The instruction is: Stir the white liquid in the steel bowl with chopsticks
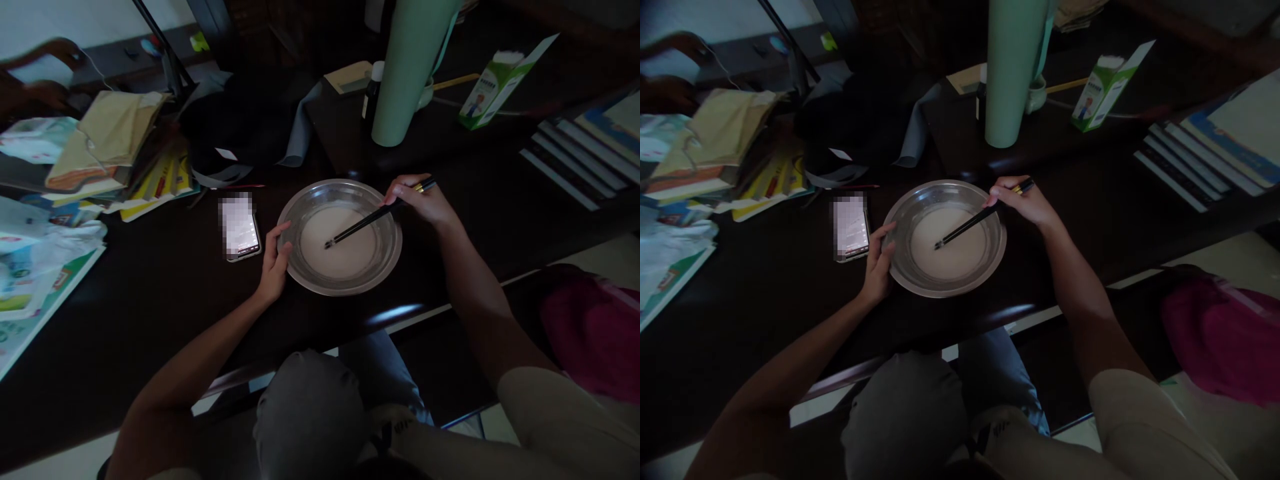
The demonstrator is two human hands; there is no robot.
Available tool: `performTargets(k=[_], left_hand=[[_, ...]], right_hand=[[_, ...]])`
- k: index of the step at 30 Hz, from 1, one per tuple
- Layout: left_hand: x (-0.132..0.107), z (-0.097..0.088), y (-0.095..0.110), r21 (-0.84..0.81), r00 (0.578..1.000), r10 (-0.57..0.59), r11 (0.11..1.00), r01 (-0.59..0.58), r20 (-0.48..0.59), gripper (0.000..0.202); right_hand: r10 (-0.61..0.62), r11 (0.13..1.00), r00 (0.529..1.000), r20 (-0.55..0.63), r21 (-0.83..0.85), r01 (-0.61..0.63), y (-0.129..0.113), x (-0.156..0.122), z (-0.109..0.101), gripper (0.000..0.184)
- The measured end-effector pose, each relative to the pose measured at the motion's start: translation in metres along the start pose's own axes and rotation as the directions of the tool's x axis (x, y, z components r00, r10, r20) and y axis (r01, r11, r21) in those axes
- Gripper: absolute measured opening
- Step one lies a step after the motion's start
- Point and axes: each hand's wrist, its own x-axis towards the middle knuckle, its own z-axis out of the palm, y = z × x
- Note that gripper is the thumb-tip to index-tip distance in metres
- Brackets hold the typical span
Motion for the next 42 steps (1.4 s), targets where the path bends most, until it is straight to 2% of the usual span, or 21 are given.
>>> performTargets(k=[4, 10, 16, 22, 28, 34, 36, 40, 42], left_hand=[[0.0003, -0.0002, 0.0002, 0.034, 1.0, 0.018, 0.999, -0.018, 0.009, 0.041], [-0.0001, -0.0004, -0.0006, 0.04, 1.0, 0.014, 0.999, -0.015, 0.007, 0.041], [0.0006, -0.0001, 0.0008, 0.051, 0.999, 0.034, 0.998, -0.034, -0.004, 0.043], [0.0001, -0.0007, 0.0015, 0.046, 1.0, 0.011, 0.999, -0.011, -0.005, 0.043], [0.0003, -0.0007, -0.0004, 0.047, 1.0, 0.024, 0.999, -0.024, 0.004, 0.043], [0.001, -0.0002, 0.0008, 0.07, 0.999, 0.051, 0.996, -0.05, -0.012, 0.044], [0.0009, -0.0002, 0.0011, 0.069, 0.999, 0.052, 0.996, -0.052, -0.008, 0.044], [0.0007, -0.0008, 0.0007, 0.062, 1.0, 0.024, 0.998, -0.024, 0.0, 0.042], [0.0006, -0.001, -0.0001, 0.057, 1.0, 0.021, 0.998, -0.021, 0.0, 0.042]], right_hand=[[-0.004, 1.0, 0.993, -0.122, 0.01, 0.005, 0.0013, 0.0, -0.0033, 0.045], [0.028, 1.0, 0.999, 0.029, -0.013, -0.028, 0.0004, -0.0007, -0.0012, 0.043], [0.01, 1.0, 0.99, -0.142, -0.012, -0.012, 0.0032, 0.0005, -0.0039, 0.048], [0.01, 1.0, 0.999, 0.03, 0.011, -0.01, -0.0002, -0.0008, 0.0006, 0.042], [-0.017, 1.0, 0.992, -0.122, 0.014, 0.018, 0.004, 0.0007, -0.0041, 0.045], [0.002, 1.0, 1.0, 0.019, 0.017, -0.002, 0.0002, 0.0004, 0.0013, 0.043], [0.005, 1.0, 1.0, -0.014, -0.019, -0.005, 0.0004, 0.0009, 0.0013, 0.043], [-0.014, 1.0, 0.983, -0.182, -0.009, 0.013, 0.0042, 0.0009, -0.0033, 0.046], [-0.012, 1.0, 0.987, -0.159, 0.014, 0.014, 0.0048, 0.0002, -0.0036, 0.048]])
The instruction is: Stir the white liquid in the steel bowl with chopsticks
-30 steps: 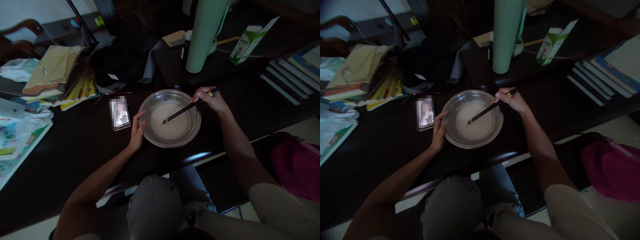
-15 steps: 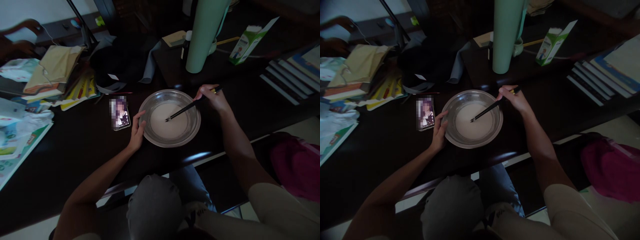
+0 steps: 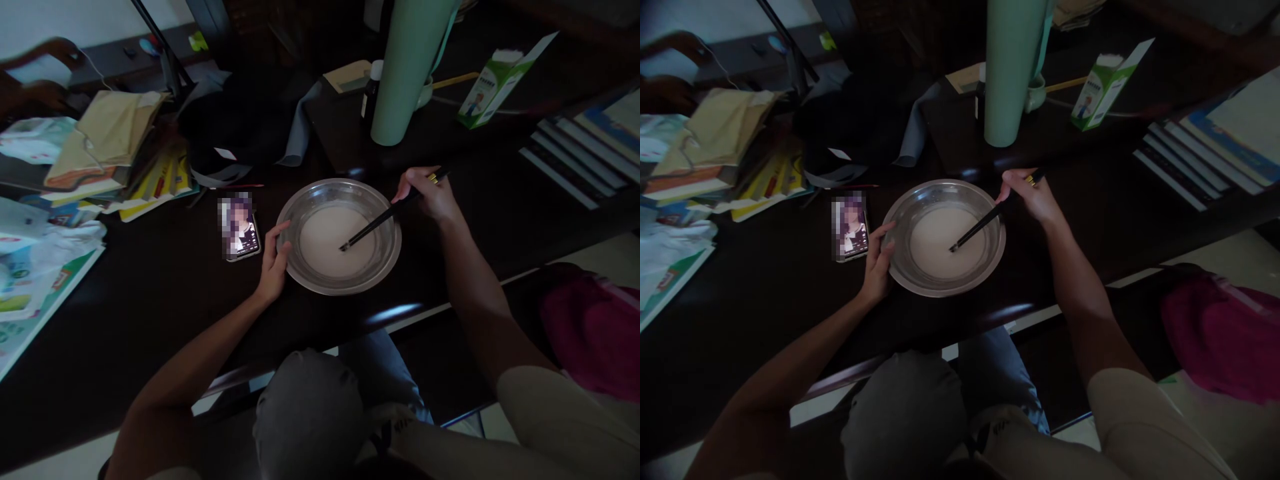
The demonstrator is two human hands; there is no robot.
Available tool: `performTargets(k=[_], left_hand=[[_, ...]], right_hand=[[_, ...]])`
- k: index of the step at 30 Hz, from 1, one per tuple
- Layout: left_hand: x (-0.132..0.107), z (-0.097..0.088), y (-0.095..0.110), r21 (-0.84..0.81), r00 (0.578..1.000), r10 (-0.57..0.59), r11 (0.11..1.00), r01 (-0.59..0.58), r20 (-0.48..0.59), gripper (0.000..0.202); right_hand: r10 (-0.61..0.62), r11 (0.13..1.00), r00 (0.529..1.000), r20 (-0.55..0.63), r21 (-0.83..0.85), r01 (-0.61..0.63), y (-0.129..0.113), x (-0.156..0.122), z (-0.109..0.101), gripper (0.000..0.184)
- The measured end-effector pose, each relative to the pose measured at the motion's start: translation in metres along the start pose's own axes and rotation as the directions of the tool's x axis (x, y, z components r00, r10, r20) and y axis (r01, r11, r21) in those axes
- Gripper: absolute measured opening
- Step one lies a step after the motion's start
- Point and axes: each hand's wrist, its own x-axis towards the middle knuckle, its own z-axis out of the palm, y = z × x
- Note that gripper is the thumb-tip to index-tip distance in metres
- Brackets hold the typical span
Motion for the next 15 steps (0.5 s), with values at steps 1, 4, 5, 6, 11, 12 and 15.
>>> performTargets(k=[1, 4, 5, 6, 11, 12, 15], left_hand=[[0.0, 0.0, -0.0005, -0.001, 1.0, 0.004, 1.0, -0.004, -0.001, 0.042], [-0.0001, 0.0, -0.002, -0.015, 1.0, 0.006, 1.0, -0.006, 0.003, 0.042], [-0.0001, 0.0, -0.0022, -0.02, 1.0, 0.005, 1.0, -0.005, 0.004, 0.042], [-0.0001, 0.0, -0.0023, -0.024, 1.0, 0.004, 1.0, -0.004, 0.005, 0.042], [0.0, -0.0002, -0.0012, -0.011, 1.0, 0.0, 1.0, 0.0, 0.002, 0.042], [0.0, -0.0003, -0.0011, -0.009, 1.0, 0.002, 1.0, -0.002, 0.0, 0.042], [-0.0002, -0.0004, -0.0009, -0.008, 1.0, 0.001, 1.0, -0.001, -0.003, 0.041]], right_hand=[[0.01, 1.0, 0.999, 0.04, 0.002, -0.01, -0.0003, -0.0004, 0.0008, 0.048], [0.032, 0.999, 0.988, 0.151, -0.027, -0.028, -0.0022, -0.001, 0.0043, 0.046], [0.028, 0.999, 0.988, 0.153, -0.04, -0.022, -0.0025, -0.0007, 0.0049, 0.045], [0.02, 0.999, 0.99, 0.136, -0.051, -0.013, -0.0025, -0.0004, 0.0048, 0.045], [0.004, 0.999, 1.0, -0.01, -0.032, -0.004, 0.0, 0.0005, -0.0009, 0.049], [0.009, 1.0, 1.0, -0.002, -0.021, -0.009, -0.0002, 0.0001, -0.0012, 0.049], [0.027, 1.0, 0.993, 0.114, -0.011, -0.026, -0.0028, -0.001, 0.0015, 0.047]])
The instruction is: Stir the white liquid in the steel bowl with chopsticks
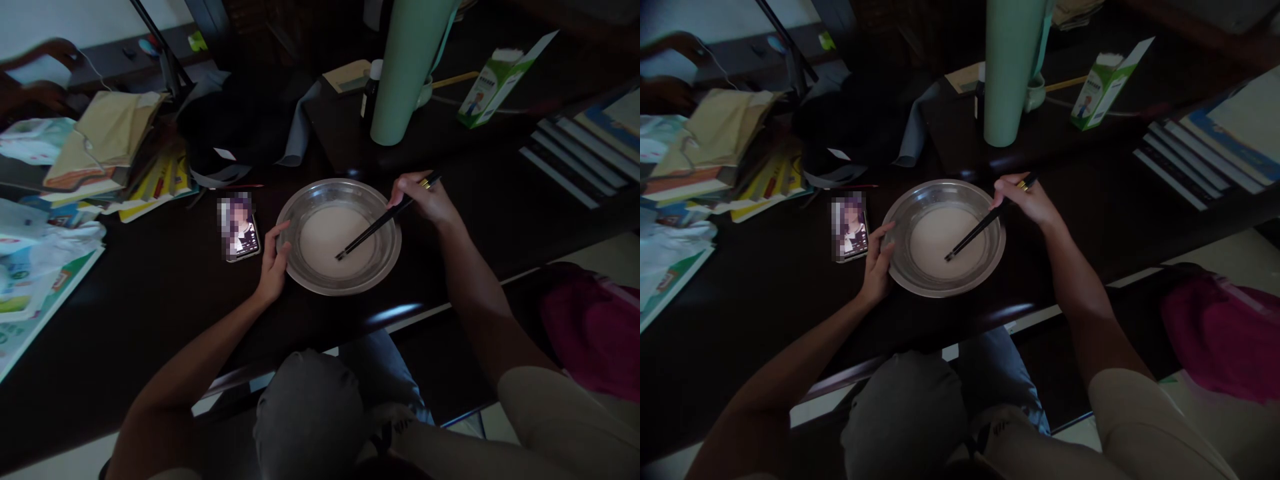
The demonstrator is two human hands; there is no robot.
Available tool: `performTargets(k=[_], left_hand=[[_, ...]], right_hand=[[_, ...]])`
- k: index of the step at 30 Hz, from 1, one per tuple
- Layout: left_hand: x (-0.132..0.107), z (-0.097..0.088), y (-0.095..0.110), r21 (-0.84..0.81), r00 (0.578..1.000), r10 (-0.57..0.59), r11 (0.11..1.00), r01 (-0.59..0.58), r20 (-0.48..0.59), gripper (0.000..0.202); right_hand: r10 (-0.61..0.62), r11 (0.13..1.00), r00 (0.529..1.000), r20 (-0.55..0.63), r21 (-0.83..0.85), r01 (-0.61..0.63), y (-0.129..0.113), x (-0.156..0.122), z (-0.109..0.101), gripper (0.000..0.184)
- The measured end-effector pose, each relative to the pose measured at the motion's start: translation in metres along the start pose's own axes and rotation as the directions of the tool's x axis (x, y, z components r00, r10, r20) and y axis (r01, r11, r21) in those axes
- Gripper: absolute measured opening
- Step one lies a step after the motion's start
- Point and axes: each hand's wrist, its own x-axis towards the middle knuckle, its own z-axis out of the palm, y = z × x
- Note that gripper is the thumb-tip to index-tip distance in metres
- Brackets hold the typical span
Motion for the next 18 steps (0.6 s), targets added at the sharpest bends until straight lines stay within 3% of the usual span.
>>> performTargets(k=[3, 9, 15, 18], left_hand=[[-0.0002, 0.0001, 0.0011, -0.016, 1.0, -0.012, 1.0, 0.012, 0.008, 0.042], [0.0004, 0.0002, 0.0019, -0.004, 1.0, 0.006, 1.0, -0.006, -0.002, 0.043], [0.0001, 0.0009, 0.002, -0.021, 1.0, -0.01, 1.0, 0.01, 0.008, 0.042], [-0.0001, 0.0009, 0.0032, -0.006, 1.0, 0.001, 1.0, -0.001, 0.005, 0.043]], right_hand=[[-0.007, 0.999, 0.997, 0.073, -0.03, 0.01, -0.0023, 0.001, 0.003, 0.044], [-0.029, 1.0, 0.995, -0.096, -0.016, 0.027, 0.0016, 0.0016, -0.0031, 0.046], [-0.008, 1.0, 0.997, 0.077, -0.022, 0.01, 0.0, 0.0006, 0.0007, 0.044], [-0.023, 0.998, 1.0, 0.002, -0.054, 0.023, 0.002, 0.0019, -0.0004, 0.044]])
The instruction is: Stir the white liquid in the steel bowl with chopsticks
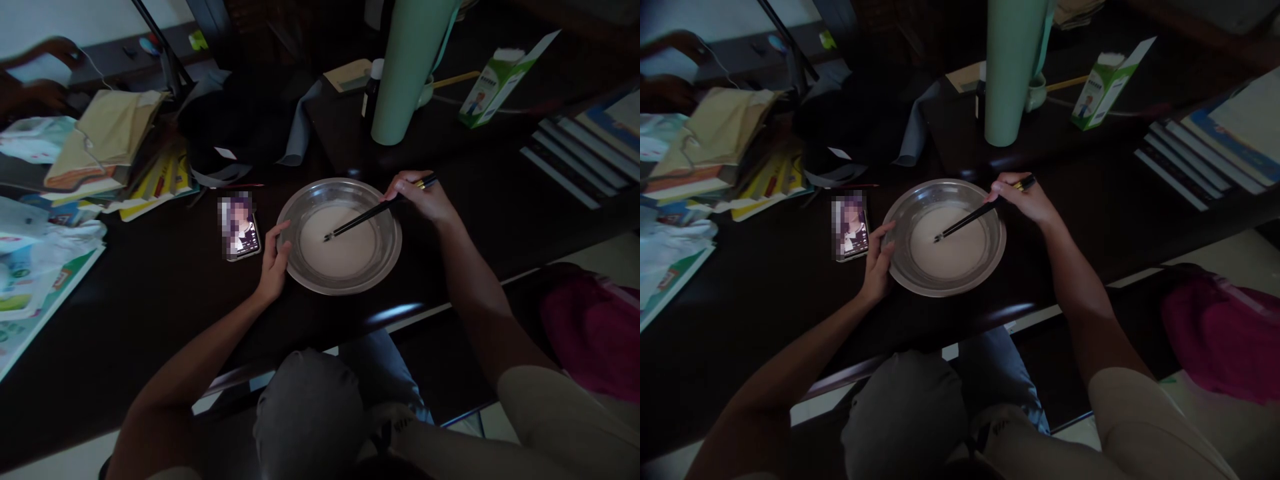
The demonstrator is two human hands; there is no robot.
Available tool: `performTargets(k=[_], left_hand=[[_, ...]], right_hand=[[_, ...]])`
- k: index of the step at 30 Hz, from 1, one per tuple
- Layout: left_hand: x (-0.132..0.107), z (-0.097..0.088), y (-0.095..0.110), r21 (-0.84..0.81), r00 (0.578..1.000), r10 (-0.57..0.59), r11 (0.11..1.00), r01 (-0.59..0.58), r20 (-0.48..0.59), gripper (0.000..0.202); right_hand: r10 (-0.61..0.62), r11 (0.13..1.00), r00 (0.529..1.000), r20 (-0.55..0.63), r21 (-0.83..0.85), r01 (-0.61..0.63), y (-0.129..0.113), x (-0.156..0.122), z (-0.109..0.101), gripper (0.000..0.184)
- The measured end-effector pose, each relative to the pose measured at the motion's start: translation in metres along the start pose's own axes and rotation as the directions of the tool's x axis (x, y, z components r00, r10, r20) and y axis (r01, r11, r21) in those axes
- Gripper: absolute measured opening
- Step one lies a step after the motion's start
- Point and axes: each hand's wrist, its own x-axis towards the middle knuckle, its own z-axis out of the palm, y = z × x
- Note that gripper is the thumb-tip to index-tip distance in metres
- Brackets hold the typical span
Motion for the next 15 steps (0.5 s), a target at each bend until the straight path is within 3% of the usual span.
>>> performTargets(k=[4, 10, 15], left_hand=[[0.0005, -0.0001, -0.0003, 0.014, 1.0, 0.001, 1.0, 0.0, -0.012, 0.043], [0.0003, 0.0002, 0.0002, 0.002, 1.0, -0.005, 1.0, 0.005, -0.015, 0.045], [0.0004, -0.0005, 0.0007, 0.018, 1.0, 0.001, 1.0, 0.0, -0.01, 0.043]], right_hand=[[0.01, 0.999, 0.994, -0.111, 0.032, -0.006, 0.0022, -0.0006, -0.0031, 0.047], [0.026, 1.0, 0.997, 0.066, -0.003, -0.025, -0.0047, -0.0018, 0.0023, 0.046], [0.02, 1.0, 0.996, -0.086, 0.003, -0.02, 0.0012, -0.0005, -0.0024, 0.051]])
